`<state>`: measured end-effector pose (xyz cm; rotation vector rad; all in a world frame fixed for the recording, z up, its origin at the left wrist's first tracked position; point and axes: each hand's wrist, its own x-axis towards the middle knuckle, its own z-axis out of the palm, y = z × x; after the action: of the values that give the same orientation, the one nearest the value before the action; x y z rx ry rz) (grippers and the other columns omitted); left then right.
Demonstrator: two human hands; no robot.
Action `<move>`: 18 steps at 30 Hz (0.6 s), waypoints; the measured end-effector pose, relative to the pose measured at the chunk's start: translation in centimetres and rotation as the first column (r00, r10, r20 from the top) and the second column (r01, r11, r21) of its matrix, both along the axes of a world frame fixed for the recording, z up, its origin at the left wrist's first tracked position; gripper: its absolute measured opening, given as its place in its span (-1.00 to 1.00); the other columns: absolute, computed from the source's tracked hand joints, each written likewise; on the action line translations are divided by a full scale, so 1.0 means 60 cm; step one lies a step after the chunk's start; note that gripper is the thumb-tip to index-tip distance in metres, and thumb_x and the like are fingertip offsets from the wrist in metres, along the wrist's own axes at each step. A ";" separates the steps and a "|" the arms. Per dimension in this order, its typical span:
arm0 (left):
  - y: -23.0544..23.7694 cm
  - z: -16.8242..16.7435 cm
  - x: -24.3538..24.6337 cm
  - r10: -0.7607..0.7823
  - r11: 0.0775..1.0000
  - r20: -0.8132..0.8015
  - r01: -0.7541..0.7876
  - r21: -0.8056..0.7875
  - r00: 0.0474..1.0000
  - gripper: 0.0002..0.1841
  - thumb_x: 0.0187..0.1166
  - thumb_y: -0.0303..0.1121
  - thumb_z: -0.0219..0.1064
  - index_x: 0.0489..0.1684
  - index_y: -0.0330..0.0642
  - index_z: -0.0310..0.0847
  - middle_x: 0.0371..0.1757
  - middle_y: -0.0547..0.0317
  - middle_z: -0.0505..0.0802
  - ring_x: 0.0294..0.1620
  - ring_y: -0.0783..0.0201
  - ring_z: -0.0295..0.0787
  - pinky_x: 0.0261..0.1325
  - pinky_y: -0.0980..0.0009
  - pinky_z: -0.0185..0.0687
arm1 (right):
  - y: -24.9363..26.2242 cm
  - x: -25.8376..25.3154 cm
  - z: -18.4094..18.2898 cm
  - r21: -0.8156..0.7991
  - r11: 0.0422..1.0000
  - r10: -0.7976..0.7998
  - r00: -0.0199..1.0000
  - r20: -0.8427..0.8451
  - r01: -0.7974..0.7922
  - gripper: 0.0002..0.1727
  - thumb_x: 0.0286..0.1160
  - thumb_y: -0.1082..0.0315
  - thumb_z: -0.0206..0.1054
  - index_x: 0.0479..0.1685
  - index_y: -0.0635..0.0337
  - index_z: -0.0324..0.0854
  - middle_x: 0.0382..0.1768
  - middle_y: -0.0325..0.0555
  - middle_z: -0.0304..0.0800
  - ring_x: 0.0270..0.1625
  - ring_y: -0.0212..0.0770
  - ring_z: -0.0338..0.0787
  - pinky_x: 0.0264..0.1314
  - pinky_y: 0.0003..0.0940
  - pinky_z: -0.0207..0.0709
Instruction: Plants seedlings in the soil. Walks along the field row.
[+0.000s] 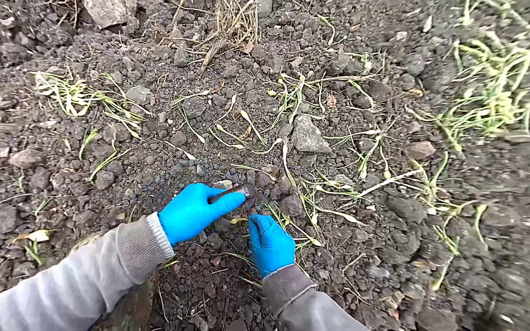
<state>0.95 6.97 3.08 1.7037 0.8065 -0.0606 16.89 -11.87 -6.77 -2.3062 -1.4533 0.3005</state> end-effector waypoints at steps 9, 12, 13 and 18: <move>0.014 0.031 -0.119 0.361 0.908 0.210 -0.291 -0.302 0.909 -0.25 0.56 0.53 -0.06 -0.61 -0.01 0.50 -0.87 0.33 0.37 -0.93 0.48 0.21 -0.86 0.59 0.14 | 0.117 -0.081 -0.033 -0.645 0.716 0.181 0.963 -0.199 -0.268 -0.66 0.77 0.29 0.13 0.30 0.02 0.76 0.29 0.00 0.78 0.35 0.06 0.77 0.35 0.05 0.63; 0.047 0.077 -0.172 0.260 0.941 0.231 -0.192 -0.278 0.938 -0.59 0.81 0.04 0.04 -0.30 0.00 0.62 -0.58 0.33 0.64 -0.66 0.51 0.56 -0.59 0.61 0.45 | 0.104 -0.094 -0.041 -0.543 0.785 0.210 0.953 -0.217 -0.297 -0.59 0.82 0.09 0.09 0.21 0.07 0.80 0.30 -0.02 0.76 0.42 0.03 0.71 0.42 0.01 0.57; 0.037 0.108 -0.146 0.356 0.921 0.050 -0.341 -0.188 0.933 -0.70 0.82 -0.13 0.13 -0.30 -0.06 0.61 -0.54 0.29 0.68 -0.61 0.51 0.59 -0.48 0.64 0.52 | 0.083 -0.088 -0.043 -0.444 0.849 0.242 0.958 -0.155 -0.286 -0.59 0.80 0.07 0.13 0.17 0.09 0.82 0.23 0.00 0.80 0.35 0.04 0.75 0.35 0.01 0.62; 0.032 0.006 -0.154 0.337 0.940 0.100 -0.341 0.027 0.936 -0.31 0.61 0.41 0.03 -0.59 -0.05 0.57 -0.81 0.37 0.49 -0.84 0.53 0.34 -0.73 0.62 0.22 | -0.041 0.013 -0.032 -0.465 0.881 -0.053 0.994 0.092 0.090 -0.64 0.59 0.30 0.21 0.22 0.08 0.83 0.12 0.09 0.88 0.22 0.14 0.85 0.20 0.13 0.69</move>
<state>-8.30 8.89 3.44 1.5728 1.0253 0.2744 17.67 -14.34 -8.67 -2.7732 -1.4490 0.6071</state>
